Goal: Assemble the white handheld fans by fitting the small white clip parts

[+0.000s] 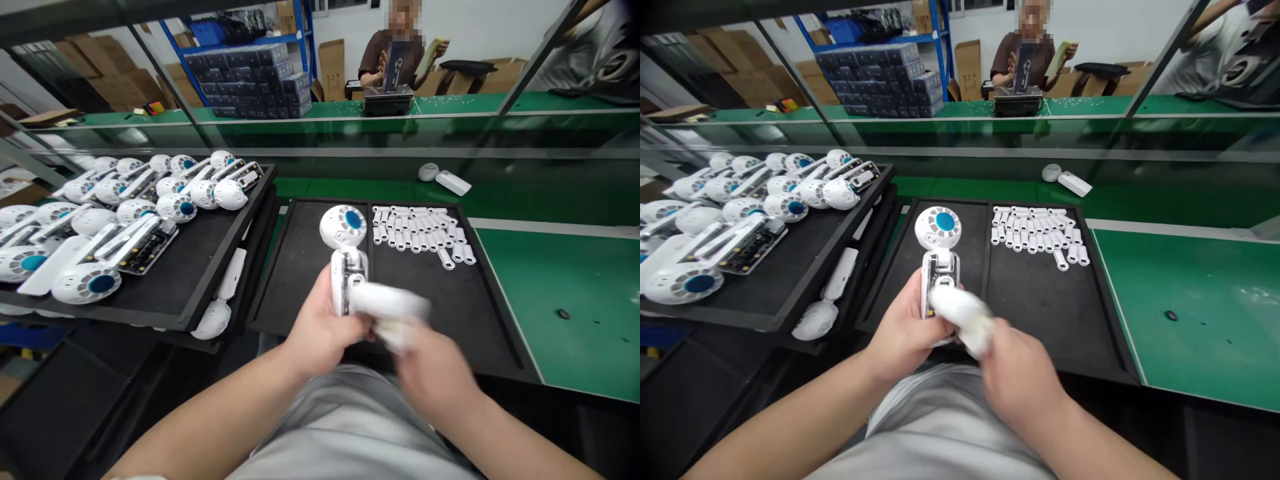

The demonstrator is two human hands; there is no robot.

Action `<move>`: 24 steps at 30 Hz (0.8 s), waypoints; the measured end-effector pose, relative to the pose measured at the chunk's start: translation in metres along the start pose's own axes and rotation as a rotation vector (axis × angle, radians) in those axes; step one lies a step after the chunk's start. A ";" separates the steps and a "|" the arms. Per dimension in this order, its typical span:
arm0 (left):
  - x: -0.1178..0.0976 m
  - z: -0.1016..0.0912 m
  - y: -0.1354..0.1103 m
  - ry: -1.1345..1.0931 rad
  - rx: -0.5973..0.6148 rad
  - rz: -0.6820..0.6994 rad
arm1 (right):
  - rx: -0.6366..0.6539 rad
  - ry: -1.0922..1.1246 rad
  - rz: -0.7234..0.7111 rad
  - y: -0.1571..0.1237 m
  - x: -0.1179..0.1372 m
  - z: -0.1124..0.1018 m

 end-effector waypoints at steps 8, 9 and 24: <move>0.001 -0.006 -0.004 -0.087 0.091 -0.050 | -0.222 0.163 -0.060 0.006 0.005 -0.027; 0.000 -0.006 -0.004 -0.121 0.100 -0.044 | -0.244 0.156 -0.052 0.005 0.005 -0.031; 0.010 -0.007 0.013 -0.364 -0.067 -0.008 | 0.100 -0.124 -0.081 -0.007 0.003 0.007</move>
Point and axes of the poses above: each hand's wrist, its own y-axis towards the middle knuckle, its own z-axis out of the palm, x = y × z, the point moved 5 cm from there along y, towards the middle knuckle, and after that the axes turned 2 degrees about -z, right-handed, at the moved point
